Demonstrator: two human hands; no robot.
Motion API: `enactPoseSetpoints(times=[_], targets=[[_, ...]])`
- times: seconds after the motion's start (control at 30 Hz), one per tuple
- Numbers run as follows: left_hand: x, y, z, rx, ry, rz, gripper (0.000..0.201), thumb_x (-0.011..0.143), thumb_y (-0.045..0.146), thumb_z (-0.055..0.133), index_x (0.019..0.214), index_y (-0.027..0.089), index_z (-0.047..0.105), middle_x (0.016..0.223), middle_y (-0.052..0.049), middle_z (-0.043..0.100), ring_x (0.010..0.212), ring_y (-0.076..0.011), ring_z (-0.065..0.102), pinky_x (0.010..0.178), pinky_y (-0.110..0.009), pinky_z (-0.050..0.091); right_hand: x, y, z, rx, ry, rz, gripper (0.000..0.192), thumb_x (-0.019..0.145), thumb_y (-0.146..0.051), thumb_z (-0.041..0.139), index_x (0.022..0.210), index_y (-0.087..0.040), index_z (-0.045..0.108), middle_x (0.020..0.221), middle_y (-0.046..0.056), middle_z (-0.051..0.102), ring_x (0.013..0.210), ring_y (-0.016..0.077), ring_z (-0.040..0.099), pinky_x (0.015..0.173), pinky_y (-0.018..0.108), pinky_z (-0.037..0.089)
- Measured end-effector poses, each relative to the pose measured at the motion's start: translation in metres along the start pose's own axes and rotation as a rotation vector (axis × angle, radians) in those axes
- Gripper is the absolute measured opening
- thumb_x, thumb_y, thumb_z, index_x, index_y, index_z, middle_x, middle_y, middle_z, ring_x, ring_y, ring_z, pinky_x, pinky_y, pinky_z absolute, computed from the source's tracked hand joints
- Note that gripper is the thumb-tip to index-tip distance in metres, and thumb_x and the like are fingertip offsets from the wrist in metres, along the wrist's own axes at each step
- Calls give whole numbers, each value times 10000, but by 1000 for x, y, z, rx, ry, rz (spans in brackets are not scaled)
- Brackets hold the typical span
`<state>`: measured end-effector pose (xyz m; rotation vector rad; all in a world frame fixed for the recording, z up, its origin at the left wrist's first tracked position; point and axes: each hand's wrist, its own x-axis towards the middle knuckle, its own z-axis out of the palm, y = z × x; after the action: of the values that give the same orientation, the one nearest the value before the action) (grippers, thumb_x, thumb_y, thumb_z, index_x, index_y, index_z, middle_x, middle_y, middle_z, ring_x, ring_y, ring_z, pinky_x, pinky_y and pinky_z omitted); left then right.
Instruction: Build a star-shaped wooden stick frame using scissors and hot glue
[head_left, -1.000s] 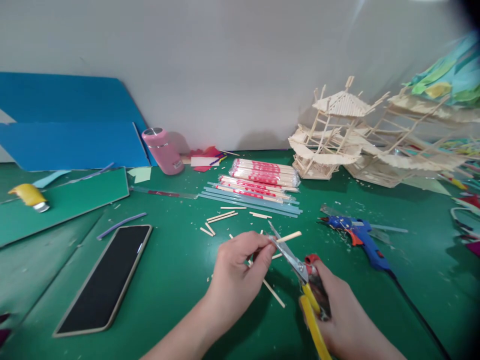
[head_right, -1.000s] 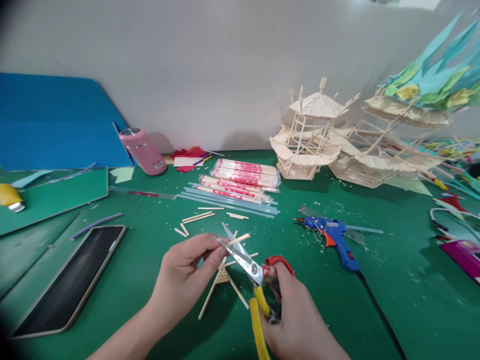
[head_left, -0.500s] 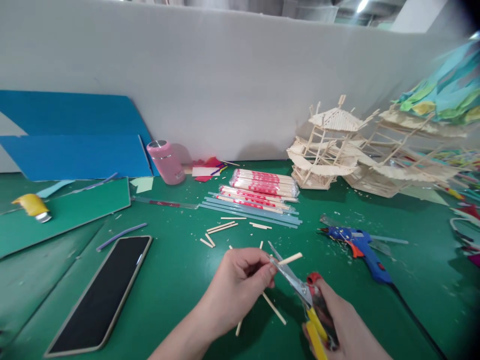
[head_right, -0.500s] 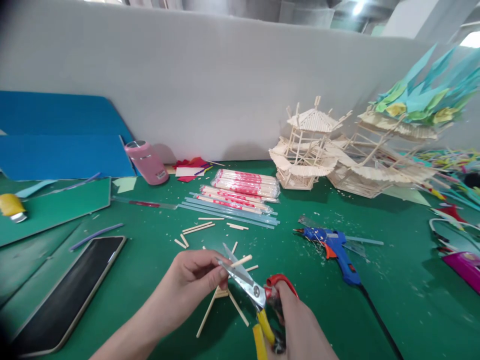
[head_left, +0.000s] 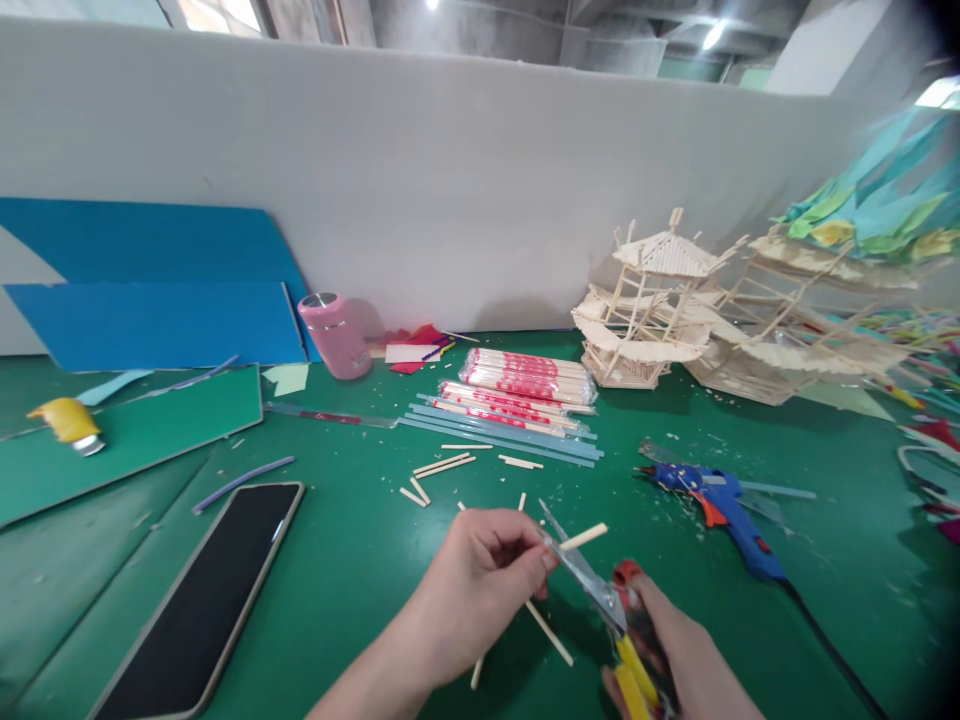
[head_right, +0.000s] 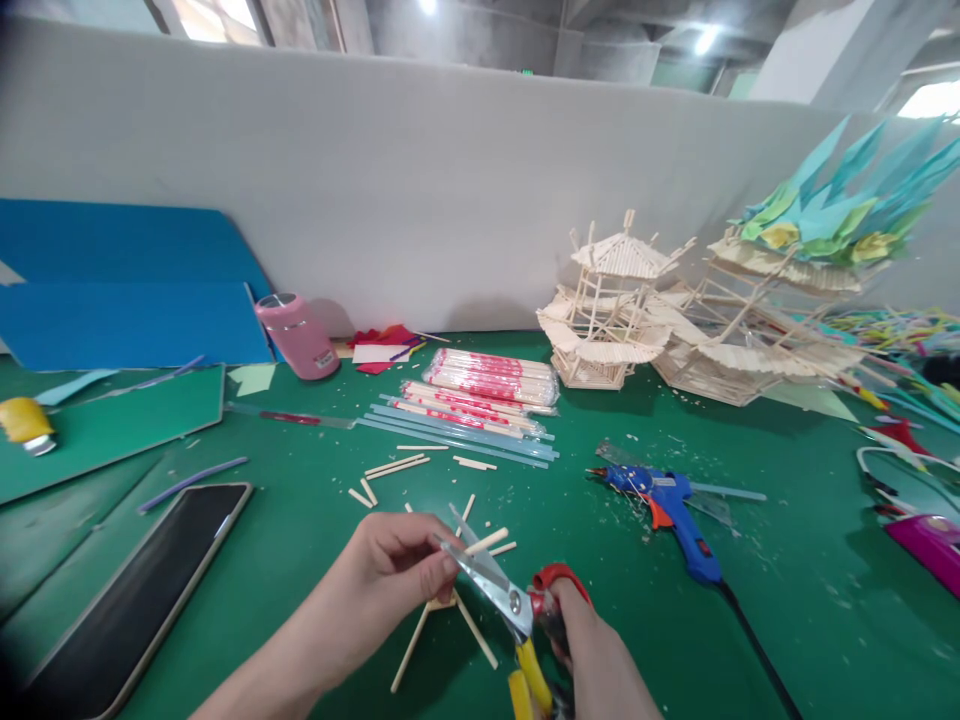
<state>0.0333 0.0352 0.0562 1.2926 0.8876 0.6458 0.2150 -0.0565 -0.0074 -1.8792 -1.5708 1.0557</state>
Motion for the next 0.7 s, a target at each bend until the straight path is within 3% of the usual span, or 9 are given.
enactPoseSetpoints(times=[0.33, 0.5, 0.7], targets=[[-2, -3, 9, 37, 27, 11, 252, 724, 323, 524, 658, 93, 602, 572, -13, 487, 536, -105, 388, 500, -235, 301, 4, -2, 1, -51, 37, 15, 425, 654, -310, 568, 1038, -179, 439, 942, 79, 623, 787, 178, 608, 726, 231, 474], [-3, -3, 10, 52, 19, 29, 242, 723, 303, 525, 651, 89, 610, 545, -3, 480, 522, -97, 389, 492, -224, 287, 0, -5, 0, -14, 92, 39, 220, 676, -319, 568, 864, -207, 540, 727, 28, 644, 629, 168, 610, 598, 224, 488], [-2, 0, 4, -115, -111, -103, 188, 663, 282, 591, 600, 105, 596, 497, 9, 495, 465, -75, 415, 461, -194, 284, 0, -3, -11, -42, 60, -1, 367, 623, -221, 678, 971, -228, 563, 819, 10, 656, 734, 197, 623, 699, 249, 480]])
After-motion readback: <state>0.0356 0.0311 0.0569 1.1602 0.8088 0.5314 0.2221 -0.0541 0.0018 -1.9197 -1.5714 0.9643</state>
